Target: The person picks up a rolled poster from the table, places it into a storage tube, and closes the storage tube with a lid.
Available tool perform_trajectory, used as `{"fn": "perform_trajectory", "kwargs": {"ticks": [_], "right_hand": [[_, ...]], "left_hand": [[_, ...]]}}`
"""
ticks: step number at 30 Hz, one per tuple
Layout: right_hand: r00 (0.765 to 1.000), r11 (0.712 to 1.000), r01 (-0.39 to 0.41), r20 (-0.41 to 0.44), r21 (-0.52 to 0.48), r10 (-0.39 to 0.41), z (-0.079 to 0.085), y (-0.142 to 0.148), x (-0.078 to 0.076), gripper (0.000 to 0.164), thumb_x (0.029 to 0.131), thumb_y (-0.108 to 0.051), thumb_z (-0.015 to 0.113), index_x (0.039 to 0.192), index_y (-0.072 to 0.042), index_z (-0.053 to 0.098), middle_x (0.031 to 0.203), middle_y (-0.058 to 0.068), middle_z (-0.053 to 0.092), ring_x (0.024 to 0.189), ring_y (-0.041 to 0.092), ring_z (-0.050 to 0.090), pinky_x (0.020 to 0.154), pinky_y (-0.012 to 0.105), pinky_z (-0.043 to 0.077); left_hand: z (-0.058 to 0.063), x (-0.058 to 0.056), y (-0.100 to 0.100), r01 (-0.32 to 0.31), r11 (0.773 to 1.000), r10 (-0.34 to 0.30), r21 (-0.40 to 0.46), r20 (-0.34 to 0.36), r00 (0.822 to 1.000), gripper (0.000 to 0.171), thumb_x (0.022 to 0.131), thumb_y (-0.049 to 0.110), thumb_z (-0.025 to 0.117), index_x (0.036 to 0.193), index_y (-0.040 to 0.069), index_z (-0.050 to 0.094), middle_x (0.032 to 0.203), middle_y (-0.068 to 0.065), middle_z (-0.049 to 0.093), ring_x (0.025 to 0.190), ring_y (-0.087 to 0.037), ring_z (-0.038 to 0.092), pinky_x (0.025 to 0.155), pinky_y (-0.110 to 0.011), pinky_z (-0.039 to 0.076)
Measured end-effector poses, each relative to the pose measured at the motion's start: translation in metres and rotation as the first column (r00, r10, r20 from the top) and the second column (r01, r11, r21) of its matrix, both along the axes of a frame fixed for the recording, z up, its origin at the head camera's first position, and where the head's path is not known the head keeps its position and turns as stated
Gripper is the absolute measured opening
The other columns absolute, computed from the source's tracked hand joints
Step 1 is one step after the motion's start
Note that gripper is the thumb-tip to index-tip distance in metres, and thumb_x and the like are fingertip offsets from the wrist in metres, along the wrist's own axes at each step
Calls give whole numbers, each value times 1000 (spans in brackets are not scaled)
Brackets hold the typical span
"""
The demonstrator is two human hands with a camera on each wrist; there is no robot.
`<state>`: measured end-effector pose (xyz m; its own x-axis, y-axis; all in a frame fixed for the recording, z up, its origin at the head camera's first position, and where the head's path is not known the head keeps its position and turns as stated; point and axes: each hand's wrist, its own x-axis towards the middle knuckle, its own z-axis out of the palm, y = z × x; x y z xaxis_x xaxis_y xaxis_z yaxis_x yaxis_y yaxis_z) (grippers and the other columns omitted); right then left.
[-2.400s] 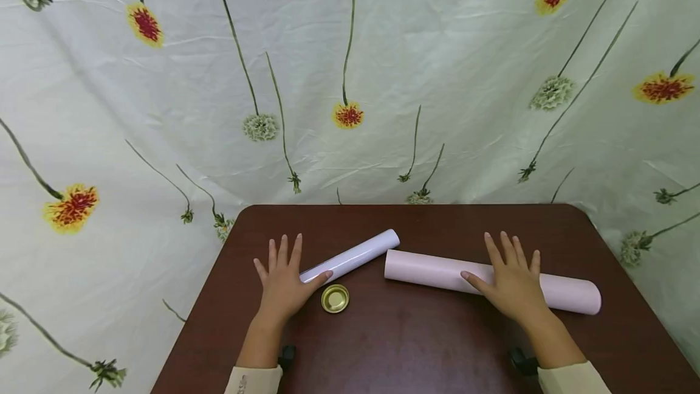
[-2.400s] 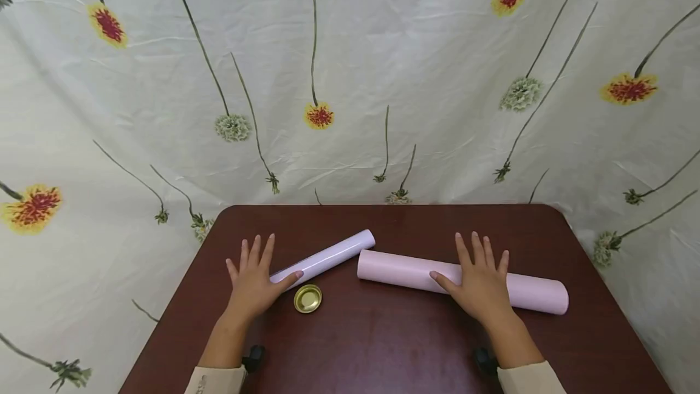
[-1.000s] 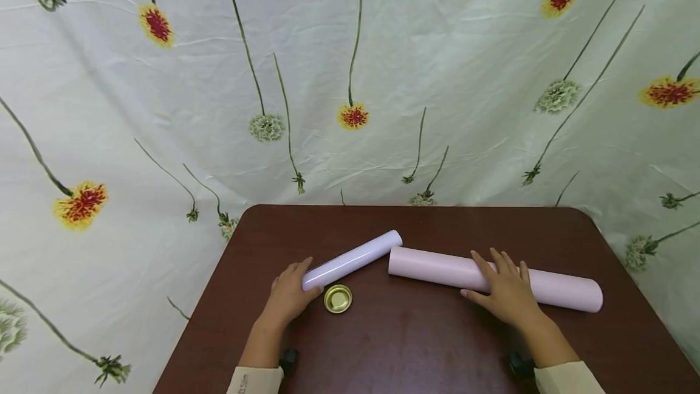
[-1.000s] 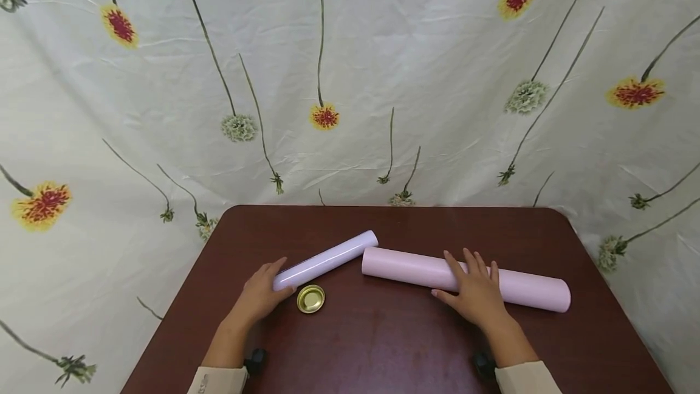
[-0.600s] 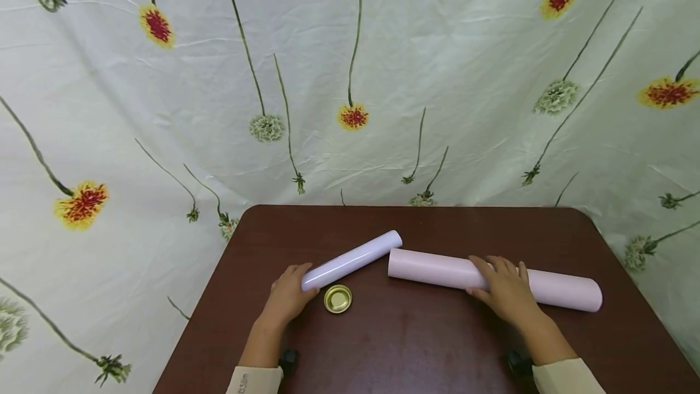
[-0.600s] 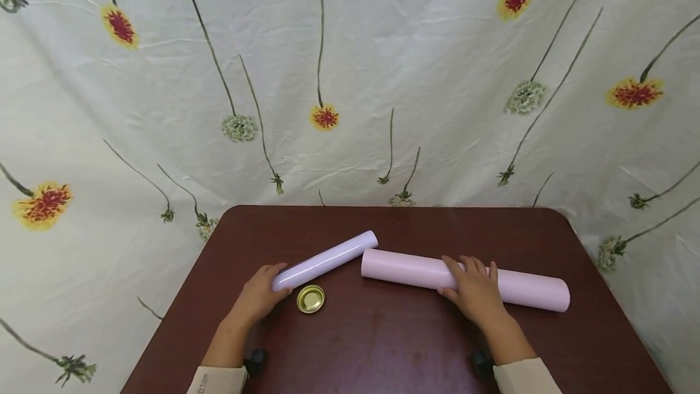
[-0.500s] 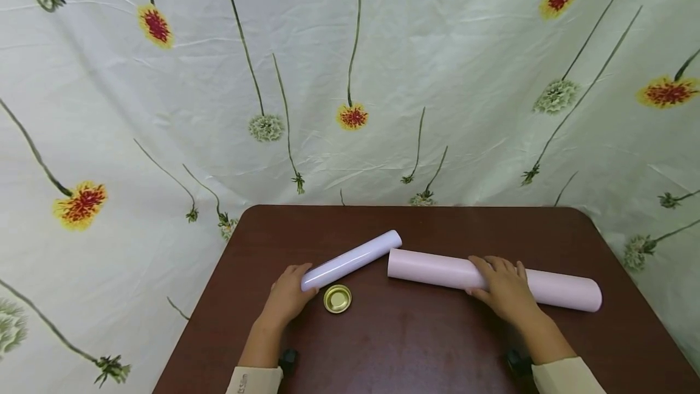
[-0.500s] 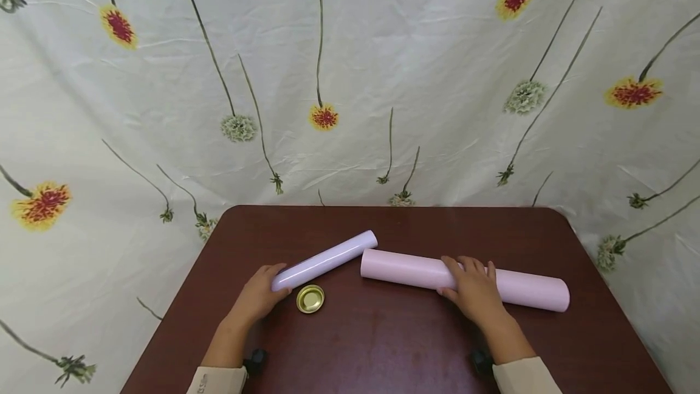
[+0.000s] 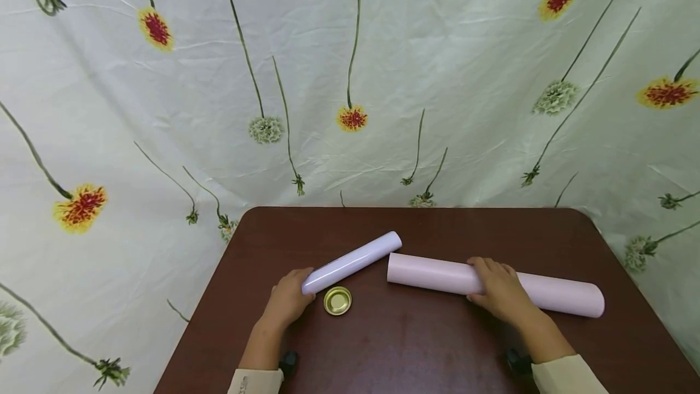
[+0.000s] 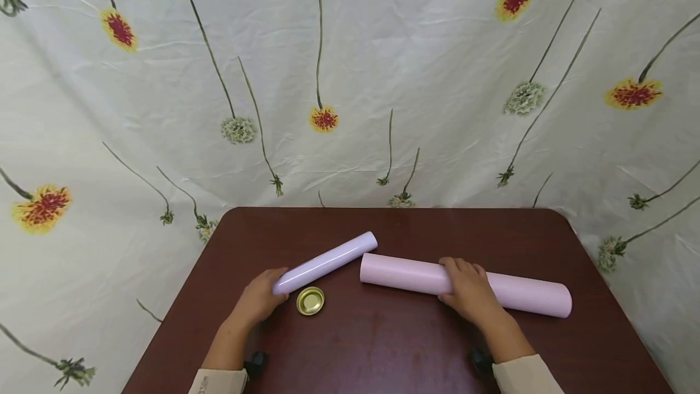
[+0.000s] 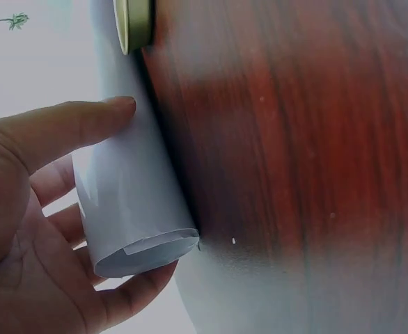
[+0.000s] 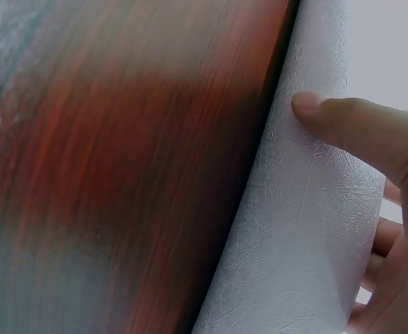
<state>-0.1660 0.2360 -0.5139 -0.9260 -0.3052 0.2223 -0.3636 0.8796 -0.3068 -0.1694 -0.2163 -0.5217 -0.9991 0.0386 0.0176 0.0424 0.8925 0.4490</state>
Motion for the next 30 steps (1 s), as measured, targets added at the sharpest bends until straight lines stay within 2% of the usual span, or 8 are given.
{"fn": "perform_trajectory", "kwargs": {"ticks": [7,13,19,24,30], "right_hand": [[999,998,-48,4,30,48,-1,-1,-1,77,70,-19,92,137,-5,56,114,16,61,104,39,63,96,64,43],[998,997,-59,-3,45,59,-1,-2,-1,75,69,-19,92,135,-5,59,116,16,60,105,37,63,91,61,45],[998,997,-49,29,59,48,-2,-3,1,72,71,-19,90,134,-5,58,129,18,63,115,42,62,91,62,43],[1000,997,-29,4,73,29,-2,-2,3,71,71,-20,89,133,-7,57,123,15,66,115,43,61,92,62,43],[999,998,-25,-37,54,27,0,2,3,77,69,-18,90,137,-8,56,118,13,65,112,42,60,91,62,43]], "left_hand": [[-2,1,0,-14,1000,14,-13,5,1000,52,85,9,74,135,5,62,125,-20,67,116,-39,64,84,-58,45],[-2,2,0,-12,1000,12,-4,-10,1000,48,86,8,72,133,6,63,121,-19,68,113,-39,64,84,-59,46],[-1,4,-2,-9,999,8,35,14,1000,47,87,8,72,134,6,63,122,-19,67,114,-39,63,90,-62,46],[-1,4,-3,-2,997,-1,82,30,1000,47,88,7,72,134,6,62,122,-19,67,112,-37,63,95,-60,47],[1,2,-4,13,991,-15,130,18,1000,46,86,5,73,131,6,64,118,-17,67,106,-31,64,94,-52,49]]}}
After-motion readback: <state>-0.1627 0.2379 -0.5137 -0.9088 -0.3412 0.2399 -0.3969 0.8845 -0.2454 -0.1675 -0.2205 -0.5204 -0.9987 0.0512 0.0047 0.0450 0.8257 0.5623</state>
